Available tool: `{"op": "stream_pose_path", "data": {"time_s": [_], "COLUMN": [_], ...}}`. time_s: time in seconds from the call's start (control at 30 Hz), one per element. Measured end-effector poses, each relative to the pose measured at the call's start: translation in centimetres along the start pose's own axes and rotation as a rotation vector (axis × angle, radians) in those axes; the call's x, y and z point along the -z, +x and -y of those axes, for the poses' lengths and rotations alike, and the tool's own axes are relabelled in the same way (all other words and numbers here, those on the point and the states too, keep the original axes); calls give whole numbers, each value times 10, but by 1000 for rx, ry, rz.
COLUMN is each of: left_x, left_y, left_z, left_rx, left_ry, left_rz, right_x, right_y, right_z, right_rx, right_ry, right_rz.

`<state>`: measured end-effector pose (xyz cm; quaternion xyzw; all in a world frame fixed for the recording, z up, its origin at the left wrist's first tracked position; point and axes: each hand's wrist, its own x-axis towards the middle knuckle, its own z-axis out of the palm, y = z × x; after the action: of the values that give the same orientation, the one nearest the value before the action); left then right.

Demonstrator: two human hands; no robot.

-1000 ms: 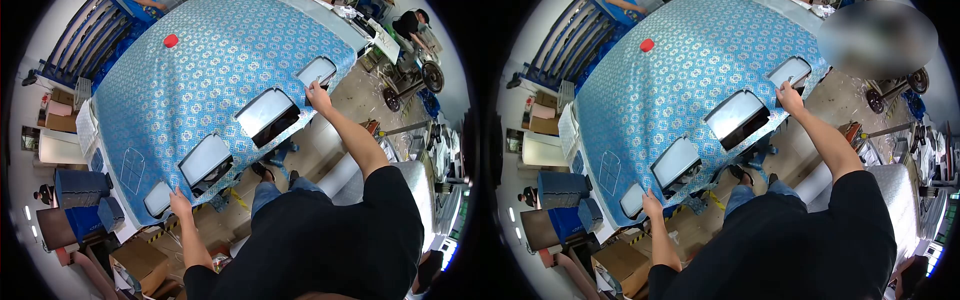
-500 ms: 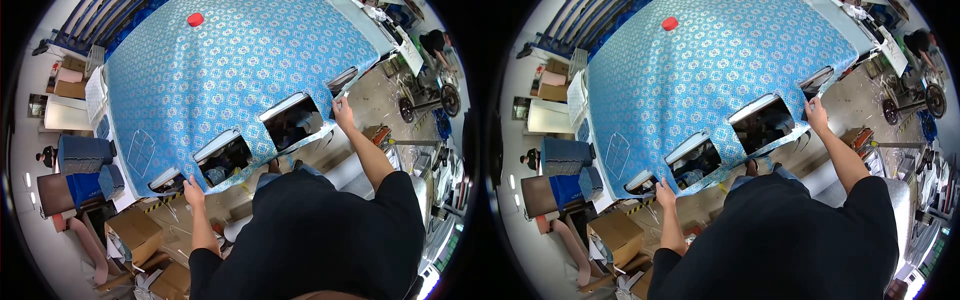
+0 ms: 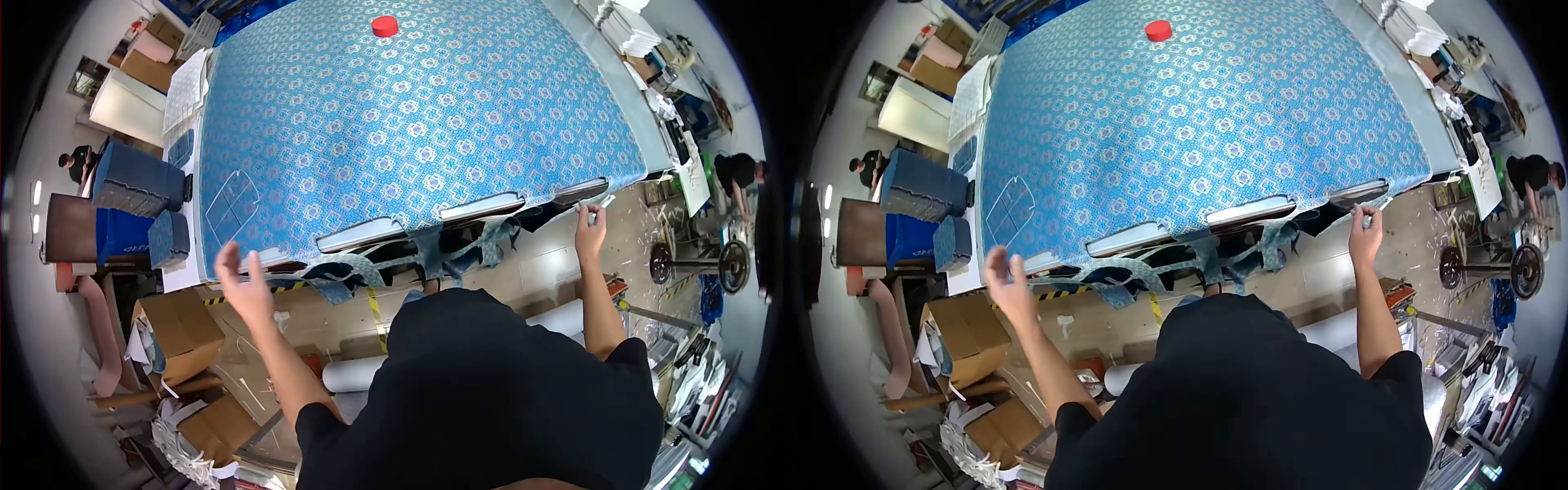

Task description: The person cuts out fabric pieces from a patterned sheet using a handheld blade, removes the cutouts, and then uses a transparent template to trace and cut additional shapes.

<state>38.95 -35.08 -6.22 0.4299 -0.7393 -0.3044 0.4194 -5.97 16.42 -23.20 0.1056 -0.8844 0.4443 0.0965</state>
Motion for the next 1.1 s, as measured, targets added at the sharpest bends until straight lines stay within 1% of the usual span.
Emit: {"op": "stream_pose_path", "data": {"time_s": [0.03, 0.07, 0.1, 0.13, 0.17, 0.2, 0.23, 0.27, 0.3, 0.37, 0.43, 0.47, 0.5, 0.53, 0.57, 0.63, 0.67, 0.7, 0.73, 0.8, 0.83, 0.87, 0.9, 0.93, 0.97, 1.0, 1.03, 1.1], "left_x": [6, 12, 18, 27, 30, 32, 67, 83, 84, 44, 58, 69, 67, 71, 81, 102, 95, 78, 92, 77, 103, 125, 142, 122, 116, 106, 106, 103], "left_y": [18, 39, 57, 73, 86, 78, 100, 105, 75, 75, 94, 102, 105, 127, 121, 103, 100, 89, 99, 97, 79, 107, 120, 100, 91, 83, 77, 71], "left_z": [-49, -90, -139, -181, -214, -212, -182, -169, -182, -201, -183, -167, -160, -155, -144, -159, -162, -181, -174, -184, -174, -151, -132, -150, -159, -171, -177, -185], "left_rx": [-152, -385, -645, -839, -1017, -997, -984, -974, -967, -953, -959, -987, -1009, -986, -963, -974, -992, -996, -1011, -1036, -1036, -1044, -1048, -1052, -1060, -1069, -1078, -1102], "left_ry": [-89, -292, -353, -365, -458, -457, -443, -430, -417, -399, -384, -400, -416, -401, -388, -363, -357, -350, -344, -336, -331, -324, -310, -298, -283, -270, -264, -268], "left_rz": [-37, -35, 26, 92, 131, 119, 105, 94, 84, 89, 81, 41, 21, 46, 73, 97, 89, 107, 108, 72, 66, 67, 34, 0, -20, -39, -41, -24], "right_x": [-5, -7, -8, -14, -26, -39, -49, -59, -73, -90, -109, -121, -124, -119, -117, -120, -119, -114, -115, -118, -113, -113, -113, -113, -116, -121, -119, -116], "right_y": [17, 34, 44, 53, 63, 72, 76, 77, 80, 72, 68, 68, 80, 58, 55, 55, 55, 43, 44, 53, 48, 40, 50, 55, 51, 53, 54, 48], "right_z": [-1, -1, 22, 50, 51, 51, 59, 67, 64, 67, 44, 25, 24, 25, 30, 28, 29, 26, 27, 31, 31, 34, 42, 40, 34, 30, 34, 38], "right_rx": [88, 175, 220, 265, 249, 235, 256, 275, 275, 219, 237, 218, 328, 401, 390, 450, 399, 383, 379, 359, 366, 343, 353, 373, 380, 473, 474, 344], "right_ry": [41, 79, 59, 39, 101, 166, 62, -39, 3, 84, -39, -100, -126, -161, -130, -110, -133, -135, -125, -125, -129, -127, -122, -131, -137, -97, -95, -102], "right_rz": [-33, -63, -49, -36, 13, 60, 87, 109, 130, 190, 163, 162, 108, 109, 100, 50, 67, 64, 69, 87, 84, 87, 96, 85, 74, 21, 11, 68]}}
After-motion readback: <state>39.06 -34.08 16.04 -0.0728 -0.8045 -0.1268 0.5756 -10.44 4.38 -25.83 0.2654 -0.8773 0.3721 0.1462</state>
